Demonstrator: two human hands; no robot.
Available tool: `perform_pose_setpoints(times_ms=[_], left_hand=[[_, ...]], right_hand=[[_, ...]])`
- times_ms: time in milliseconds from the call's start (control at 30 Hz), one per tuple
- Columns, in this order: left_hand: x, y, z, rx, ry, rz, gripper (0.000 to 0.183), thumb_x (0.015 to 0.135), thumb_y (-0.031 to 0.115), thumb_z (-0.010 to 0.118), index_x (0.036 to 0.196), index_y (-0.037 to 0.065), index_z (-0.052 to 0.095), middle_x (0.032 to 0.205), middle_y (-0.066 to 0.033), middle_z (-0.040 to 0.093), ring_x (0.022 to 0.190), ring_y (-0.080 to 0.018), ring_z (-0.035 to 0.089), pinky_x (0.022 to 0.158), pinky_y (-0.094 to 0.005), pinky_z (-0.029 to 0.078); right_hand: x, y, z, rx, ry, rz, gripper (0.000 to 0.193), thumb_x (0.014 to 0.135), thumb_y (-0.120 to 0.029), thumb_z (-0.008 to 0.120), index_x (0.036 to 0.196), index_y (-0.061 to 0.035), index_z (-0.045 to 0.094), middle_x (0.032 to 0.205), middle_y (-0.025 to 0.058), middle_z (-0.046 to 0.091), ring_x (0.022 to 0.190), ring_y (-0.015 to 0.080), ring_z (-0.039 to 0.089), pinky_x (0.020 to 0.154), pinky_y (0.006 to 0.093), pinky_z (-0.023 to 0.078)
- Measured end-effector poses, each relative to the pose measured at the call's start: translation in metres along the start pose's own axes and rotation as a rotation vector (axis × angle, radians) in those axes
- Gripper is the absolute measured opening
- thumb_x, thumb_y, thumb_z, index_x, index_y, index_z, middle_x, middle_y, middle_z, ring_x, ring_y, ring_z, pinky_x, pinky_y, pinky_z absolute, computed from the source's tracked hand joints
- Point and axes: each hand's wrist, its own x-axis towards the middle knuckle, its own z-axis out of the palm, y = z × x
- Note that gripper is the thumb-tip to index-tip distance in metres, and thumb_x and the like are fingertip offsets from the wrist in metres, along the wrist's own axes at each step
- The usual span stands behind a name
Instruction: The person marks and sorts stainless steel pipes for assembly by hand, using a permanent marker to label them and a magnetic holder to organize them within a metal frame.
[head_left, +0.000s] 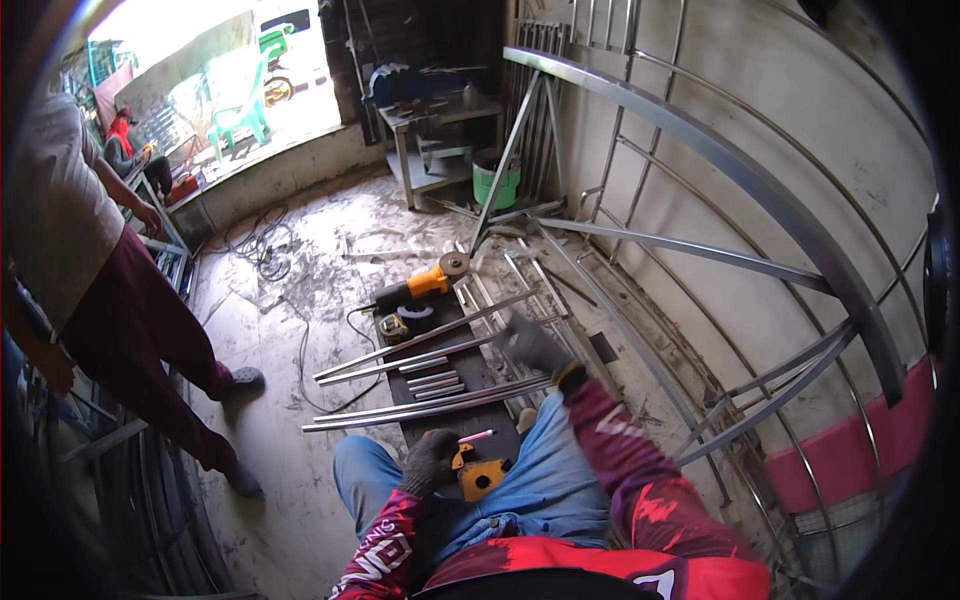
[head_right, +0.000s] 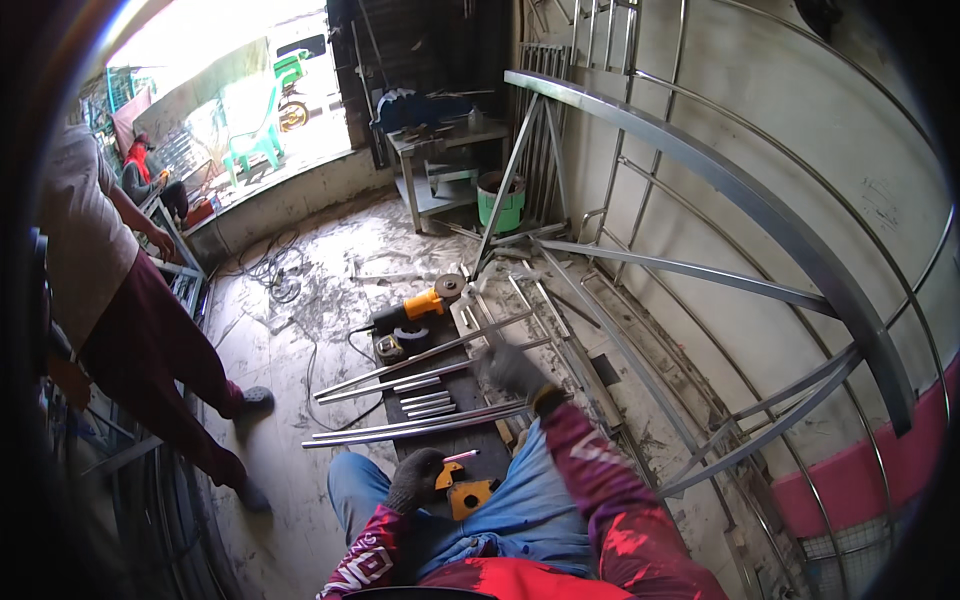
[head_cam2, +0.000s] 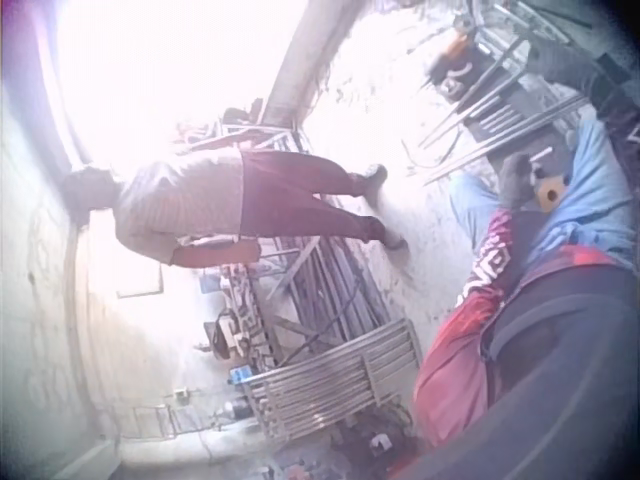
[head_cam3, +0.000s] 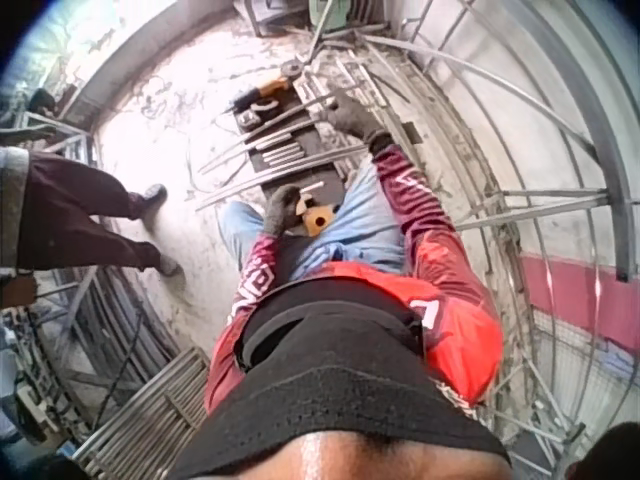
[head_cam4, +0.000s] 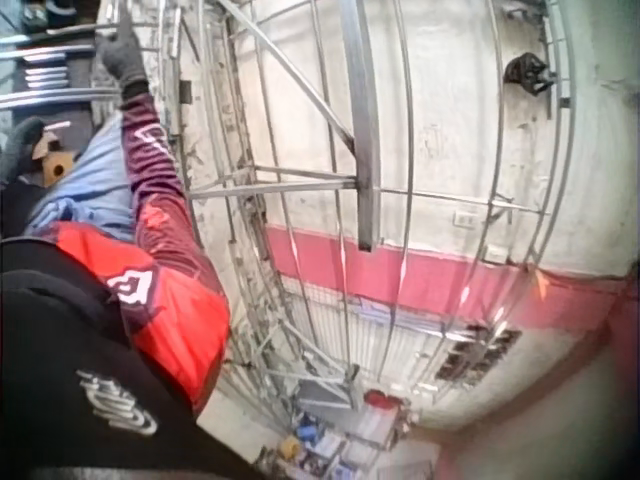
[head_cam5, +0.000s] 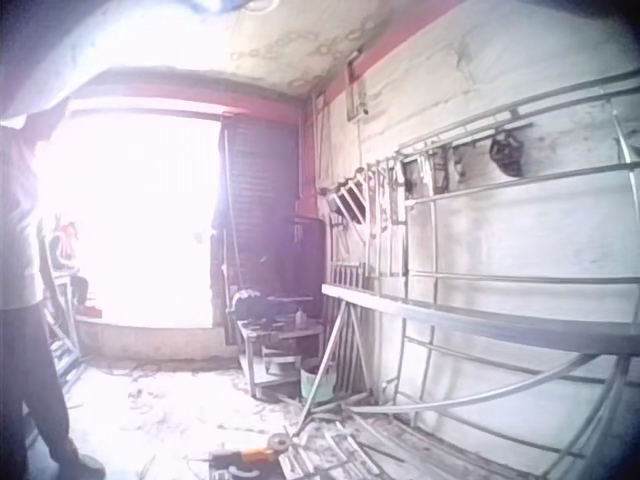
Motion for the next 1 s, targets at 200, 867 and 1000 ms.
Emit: perform_pose_setpoints(times_ms=[200,867,1000], left_hand=[[-0.010,-0.035,0.014,-0.364,0.088,-0.227,0.018,0.093,0.014,0.065,0.108,0.003,0.067,0.093,-0.0143,0.070,0.087,-0.0253,0.070,0.077,-0.0353,0.054],[-0.026,-0.033,0.019,-0.640,0.091,-0.306,0.020,0.100,0.017,0.060,0.112,0.001,0.064,0.086,-0.0045,0.063,0.075,-0.0117,0.060,0.063,-0.0283,0.052],[0.006,-0.027,0.019,-0.219,0.134,-0.013,0.019,0.092,0.013,0.063,0.105,-0.001,0.064,0.096,-0.0212,0.065,0.090,-0.0396,0.063,0.080,-0.0442,0.050]], right_hand=[[0.131,-0.184,-0.222,-0.018,0.272,0.080,0.082,0.094,-0.028,0.064,0.153,-0.0044,0.012,0.086,0.0147,0.067,0.067,0.0208,0.064,0.052,0.0338,0.054],[-0.191,0.064,0.015,-0.644,0.233,-0.031,0.034,0.080,-0.026,0.067,0.108,-0.0071,0.070,0.124,0.0162,0.064,0.123,0.0347,0.054,0.107,0.0435,0.039],[-0.169,0.081,0.007,-0.721,0.179,-0.061,0.024,0.080,-0.021,0.067,0.098,-0.0073,0.071,0.110,0.0153,0.069,0.106,0.0340,0.063,0.098,0.0435,0.047]])
